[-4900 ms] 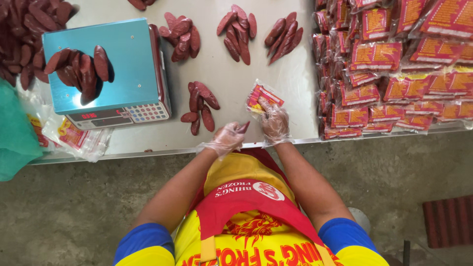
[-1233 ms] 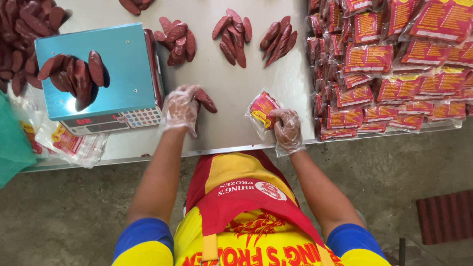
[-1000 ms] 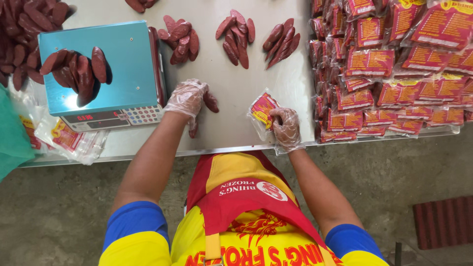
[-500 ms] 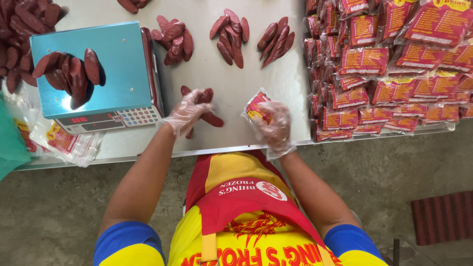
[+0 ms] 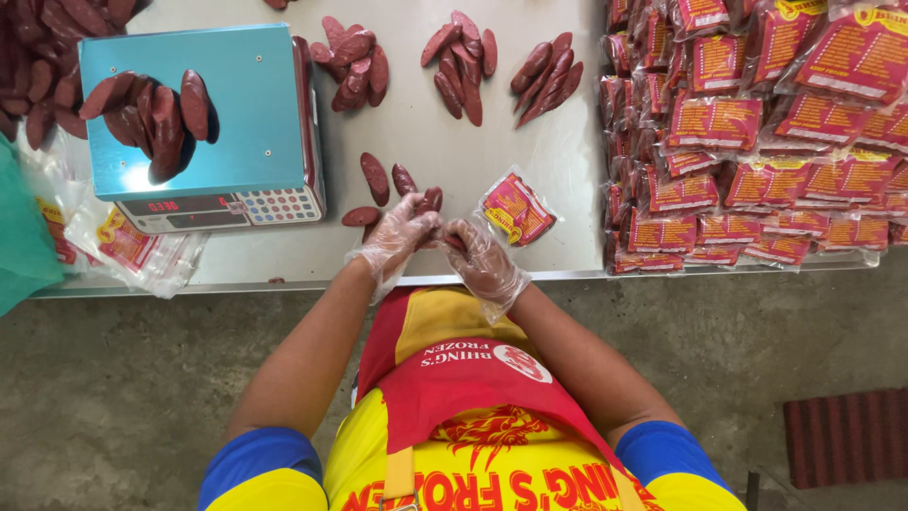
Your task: The person puts sausages into plastic bags and places the bags into a large stack of packaged food.
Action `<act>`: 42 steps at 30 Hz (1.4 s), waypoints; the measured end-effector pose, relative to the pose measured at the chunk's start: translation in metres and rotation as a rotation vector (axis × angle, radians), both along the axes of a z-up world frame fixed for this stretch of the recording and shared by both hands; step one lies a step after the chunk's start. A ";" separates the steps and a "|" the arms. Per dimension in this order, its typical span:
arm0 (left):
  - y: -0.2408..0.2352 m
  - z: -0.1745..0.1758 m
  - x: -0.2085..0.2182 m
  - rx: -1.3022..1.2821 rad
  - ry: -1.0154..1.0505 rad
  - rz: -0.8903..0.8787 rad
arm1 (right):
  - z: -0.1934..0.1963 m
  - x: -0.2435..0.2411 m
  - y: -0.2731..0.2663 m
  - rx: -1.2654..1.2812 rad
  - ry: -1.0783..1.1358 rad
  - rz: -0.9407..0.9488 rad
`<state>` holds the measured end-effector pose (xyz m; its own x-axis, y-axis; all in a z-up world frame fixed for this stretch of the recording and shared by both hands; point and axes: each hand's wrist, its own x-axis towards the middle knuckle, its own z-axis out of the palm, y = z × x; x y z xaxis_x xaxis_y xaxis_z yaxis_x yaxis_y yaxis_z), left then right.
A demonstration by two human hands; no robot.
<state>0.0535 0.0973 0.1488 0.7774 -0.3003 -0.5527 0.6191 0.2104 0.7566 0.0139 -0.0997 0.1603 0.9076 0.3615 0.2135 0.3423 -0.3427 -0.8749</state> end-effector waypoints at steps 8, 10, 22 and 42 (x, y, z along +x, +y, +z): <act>0.049 0.034 0.009 1.025 -0.314 -0.026 | 0.011 0.002 0.037 -0.113 -0.265 0.084; 0.052 0.027 0.006 0.997 -0.450 0.074 | 0.012 0.003 0.028 -0.128 -0.302 0.055; -0.036 -0.096 -0.052 0.066 0.176 -0.246 | -0.064 0.027 -0.108 -0.353 -0.091 -0.242; -0.048 -0.080 -0.044 0.615 -0.150 -0.477 | -0.061 0.037 -0.114 -0.464 -0.130 -0.052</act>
<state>0.0094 0.0496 0.0689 0.7212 -0.2945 -0.6270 0.4191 -0.5353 0.7334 0.0511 -0.2137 0.0993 0.9036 0.4000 0.1532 0.4104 -0.7061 -0.5771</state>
